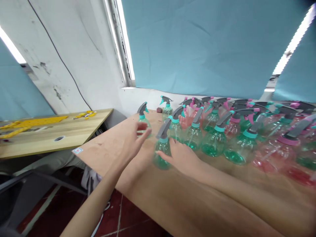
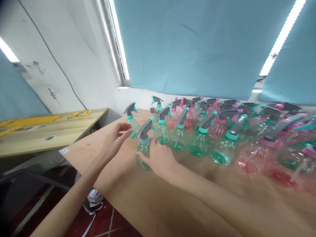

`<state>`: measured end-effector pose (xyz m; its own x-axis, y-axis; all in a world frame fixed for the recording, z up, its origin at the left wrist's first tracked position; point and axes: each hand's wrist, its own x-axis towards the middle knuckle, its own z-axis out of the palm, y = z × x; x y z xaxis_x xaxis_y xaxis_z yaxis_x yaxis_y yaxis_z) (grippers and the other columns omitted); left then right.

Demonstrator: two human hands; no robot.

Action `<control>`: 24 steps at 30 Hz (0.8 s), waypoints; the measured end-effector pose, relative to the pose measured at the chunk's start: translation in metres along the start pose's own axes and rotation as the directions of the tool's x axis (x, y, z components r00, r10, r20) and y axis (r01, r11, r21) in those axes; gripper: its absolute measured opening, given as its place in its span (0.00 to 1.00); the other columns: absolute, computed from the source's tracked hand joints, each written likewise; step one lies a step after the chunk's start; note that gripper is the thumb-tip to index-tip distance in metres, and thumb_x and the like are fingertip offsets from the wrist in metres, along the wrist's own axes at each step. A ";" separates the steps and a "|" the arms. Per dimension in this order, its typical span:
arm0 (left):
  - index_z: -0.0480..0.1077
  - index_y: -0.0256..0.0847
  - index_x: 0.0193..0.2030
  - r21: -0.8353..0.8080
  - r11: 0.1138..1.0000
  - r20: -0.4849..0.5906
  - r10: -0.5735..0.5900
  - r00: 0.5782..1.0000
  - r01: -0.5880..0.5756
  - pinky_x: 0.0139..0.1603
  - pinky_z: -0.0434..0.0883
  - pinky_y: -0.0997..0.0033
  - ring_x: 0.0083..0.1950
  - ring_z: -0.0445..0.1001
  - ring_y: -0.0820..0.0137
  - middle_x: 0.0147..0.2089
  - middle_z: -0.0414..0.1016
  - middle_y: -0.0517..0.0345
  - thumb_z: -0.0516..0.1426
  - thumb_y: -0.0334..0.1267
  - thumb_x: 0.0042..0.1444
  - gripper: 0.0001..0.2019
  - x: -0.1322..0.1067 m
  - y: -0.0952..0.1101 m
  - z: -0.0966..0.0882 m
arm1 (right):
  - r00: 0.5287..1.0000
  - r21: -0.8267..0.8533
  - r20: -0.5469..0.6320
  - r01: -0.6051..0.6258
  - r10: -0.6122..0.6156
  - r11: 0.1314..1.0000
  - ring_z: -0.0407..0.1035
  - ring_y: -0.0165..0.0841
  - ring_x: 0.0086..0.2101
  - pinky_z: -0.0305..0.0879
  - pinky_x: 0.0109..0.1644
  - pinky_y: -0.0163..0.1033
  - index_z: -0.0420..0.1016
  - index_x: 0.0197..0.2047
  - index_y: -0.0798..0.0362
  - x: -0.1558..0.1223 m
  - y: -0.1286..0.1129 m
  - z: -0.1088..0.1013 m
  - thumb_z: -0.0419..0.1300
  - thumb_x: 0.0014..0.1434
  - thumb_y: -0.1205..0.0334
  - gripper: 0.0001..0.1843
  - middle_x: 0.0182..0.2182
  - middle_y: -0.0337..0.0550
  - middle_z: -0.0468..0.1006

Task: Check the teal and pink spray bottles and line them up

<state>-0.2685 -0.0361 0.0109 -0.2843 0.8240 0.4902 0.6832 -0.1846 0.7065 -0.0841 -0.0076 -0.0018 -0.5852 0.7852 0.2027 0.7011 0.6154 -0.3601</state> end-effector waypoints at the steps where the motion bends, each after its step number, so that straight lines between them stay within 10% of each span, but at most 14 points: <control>1: 0.69 0.41 0.48 -0.027 1.000 0.104 0.015 0.995 -0.012 0.51 0.72 0.62 0.53 0.73 0.61 0.50 0.75 0.51 0.56 0.50 0.57 0.18 -0.006 0.011 0.003 | 1.000 -0.039 -0.014 0.007 -0.007 0.999 0.75 0.49 0.39 0.67 0.37 0.46 0.66 0.51 0.63 -0.010 0.004 -0.003 0.52 0.62 0.46 0.27 0.41 0.58 0.77; 7: 0.59 0.45 0.61 -0.252 0.968 0.526 0.140 0.839 -0.003 0.54 0.70 0.55 0.57 0.70 0.56 0.61 0.66 0.47 0.63 0.47 0.49 0.33 -0.019 0.064 0.052 | 0.998 -0.106 -0.055 -0.013 0.007 0.994 0.75 0.45 0.34 0.66 0.31 0.43 0.69 0.47 0.59 -0.058 0.033 -0.022 0.54 0.58 0.49 0.22 0.40 0.53 0.77; 15: 0.66 0.46 0.55 -0.400 0.917 0.548 0.234 0.803 0.005 0.51 0.71 0.59 0.48 0.75 0.62 0.54 0.73 0.53 0.58 0.40 0.55 0.20 -0.031 0.122 0.145 | 0.982 -0.173 -0.126 -0.163 0.142 0.971 0.73 0.41 0.25 0.62 0.24 0.41 0.73 0.44 0.59 -0.105 0.088 -0.047 0.55 0.56 0.46 0.24 0.33 0.52 0.77; 24: 0.67 0.45 0.50 -0.504 0.862 0.491 0.339 0.803 -0.056 0.52 0.70 0.64 0.46 0.73 0.67 0.49 0.73 0.58 0.53 0.28 0.52 0.18 -0.046 0.164 0.209 | 0.959 -0.148 -0.245 -0.183 0.144 0.972 0.73 0.47 0.36 0.67 0.29 0.44 0.69 0.47 0.58 -0.146 0.143 -0.061 0.52 0.59 0.43 0.26 0.39 0.55 0.76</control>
<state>-0.0028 0.0080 -0.0025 0.3332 0.8618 0.3825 0.2655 -0.4750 0.8389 0.1268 -0.0300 -0.0278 -0.3607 0.8581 0.3655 0.8490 0.4643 -0.2522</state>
